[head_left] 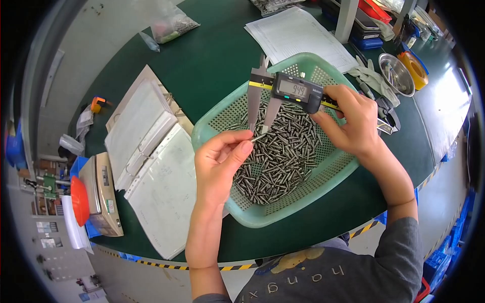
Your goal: Measuring the dimensions of small metal components using a digital caliper.
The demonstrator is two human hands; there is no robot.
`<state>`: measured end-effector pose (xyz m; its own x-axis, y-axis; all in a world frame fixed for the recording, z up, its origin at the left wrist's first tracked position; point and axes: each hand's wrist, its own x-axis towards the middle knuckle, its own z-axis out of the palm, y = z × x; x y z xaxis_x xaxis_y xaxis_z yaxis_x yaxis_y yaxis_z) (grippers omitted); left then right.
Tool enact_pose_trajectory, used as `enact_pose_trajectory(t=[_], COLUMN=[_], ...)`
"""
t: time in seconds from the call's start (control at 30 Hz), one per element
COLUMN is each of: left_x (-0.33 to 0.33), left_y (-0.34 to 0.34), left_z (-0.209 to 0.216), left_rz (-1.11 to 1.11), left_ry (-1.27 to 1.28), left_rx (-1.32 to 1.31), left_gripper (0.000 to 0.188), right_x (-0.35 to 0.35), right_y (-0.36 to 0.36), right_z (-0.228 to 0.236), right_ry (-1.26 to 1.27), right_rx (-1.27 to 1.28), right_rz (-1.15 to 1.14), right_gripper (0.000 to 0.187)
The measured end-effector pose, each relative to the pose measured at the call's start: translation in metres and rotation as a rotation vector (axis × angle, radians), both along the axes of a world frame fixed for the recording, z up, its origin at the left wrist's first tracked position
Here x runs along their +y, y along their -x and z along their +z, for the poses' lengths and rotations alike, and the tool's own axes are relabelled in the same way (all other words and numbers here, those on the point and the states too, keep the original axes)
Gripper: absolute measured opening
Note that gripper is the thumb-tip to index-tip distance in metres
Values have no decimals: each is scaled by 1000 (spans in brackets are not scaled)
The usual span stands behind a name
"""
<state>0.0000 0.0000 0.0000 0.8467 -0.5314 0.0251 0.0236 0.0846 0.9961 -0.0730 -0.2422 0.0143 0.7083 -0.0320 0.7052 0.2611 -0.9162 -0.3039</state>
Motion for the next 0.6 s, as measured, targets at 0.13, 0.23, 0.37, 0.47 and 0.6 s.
enact_pose_trajectory(t=[0.13, 0.23, 0.37, 0.47, 0.6], left_x=[-6, -10, -10, -10, -10], left_y=[4, 8, 7, 7, 8], left_z=[0, 0, -1, -2, -1], left_rz=[28, 58, 83, 114, 128], left_ry=[182, 191, 198, 204, 211], left_rx=[-33, -145, -197, -220, -225], left_gripper=[30, 28, 31, 32, 32], right_x=[-1, -2, -2, 0, -1], right_y=[0, 0, 0, 0, -1], right_z=[-1, -3, -2, 0, -2], right_ry=[6, 21, 17, 0, 8], right_rx=[34, 57, 70, 54, 43], right_rz=[50, 67, 77, 64, 78], right_gripper=[32, 31, 31, 31, 31])
